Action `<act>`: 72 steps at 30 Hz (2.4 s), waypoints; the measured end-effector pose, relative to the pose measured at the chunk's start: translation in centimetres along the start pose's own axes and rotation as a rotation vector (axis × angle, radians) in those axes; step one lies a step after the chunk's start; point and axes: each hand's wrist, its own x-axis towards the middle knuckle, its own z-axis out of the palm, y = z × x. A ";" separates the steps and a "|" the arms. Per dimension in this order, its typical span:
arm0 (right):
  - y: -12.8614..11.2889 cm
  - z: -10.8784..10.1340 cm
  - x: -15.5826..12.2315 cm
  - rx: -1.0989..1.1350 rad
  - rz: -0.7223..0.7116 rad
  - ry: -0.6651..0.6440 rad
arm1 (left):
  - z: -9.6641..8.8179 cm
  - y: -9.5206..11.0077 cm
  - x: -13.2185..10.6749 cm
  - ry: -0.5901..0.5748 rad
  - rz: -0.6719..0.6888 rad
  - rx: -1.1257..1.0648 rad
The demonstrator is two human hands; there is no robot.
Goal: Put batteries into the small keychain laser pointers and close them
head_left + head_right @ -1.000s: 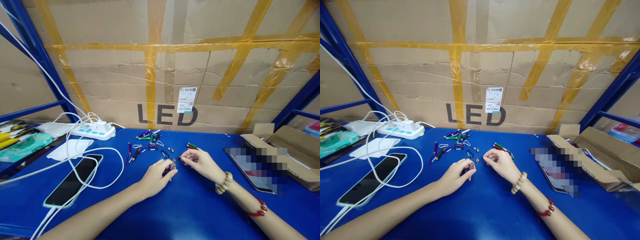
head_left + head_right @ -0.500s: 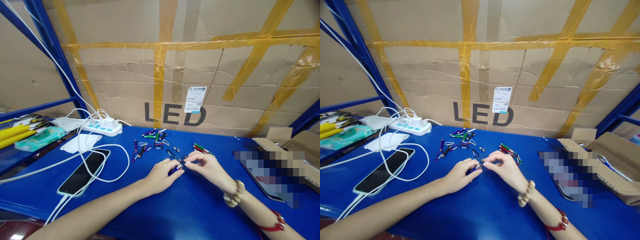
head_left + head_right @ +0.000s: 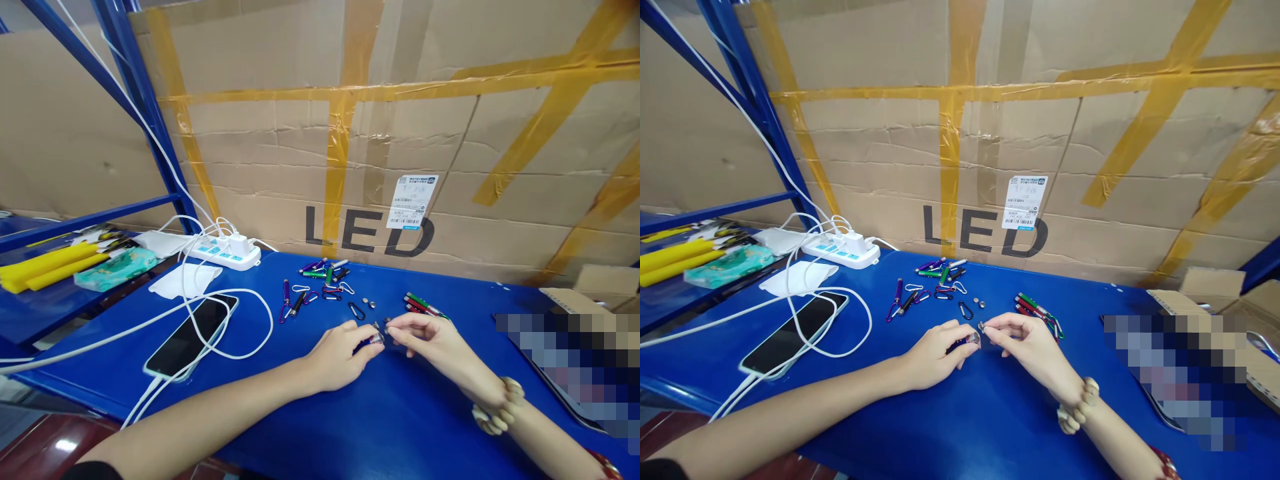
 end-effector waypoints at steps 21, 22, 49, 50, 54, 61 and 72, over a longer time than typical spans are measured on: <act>-0.4 -0.1 -0.1 0.229 0.141 0.201 | -0.1 0.2 -0.1 0.032 -0.063 0.032; -0.5 -0.1 -0.2 0.236 0.147 0.186 | -0.1 0.2 -0.1 0.036 -0.061 0.034; -1.9 0.8 -1.1 -0.019 -0.074 0.034 | -0.1 0.1 0.3 0.024 0.045 -0.065; -1.9 0.8 -1.1 -0.045 -0.076 0.030 | -0.1 0.1 0.2 0.020 0.044 -0.058; -2.0 0.6 -1.1 -0.129 -0.066 0.031 | -0.2 0.0 0.1 -0.019 0.041 -0.006; -2.4 0.2 -1.1 -0.096 0.031 -0.062 | -0.1 -0.2 -0.2 -0.086 0.111 0.034; -1.4 -0.1 -1.1 -0.142 0.030 -0.248 | -0.4 0.2 -0.5 -0.245 0.154 0.193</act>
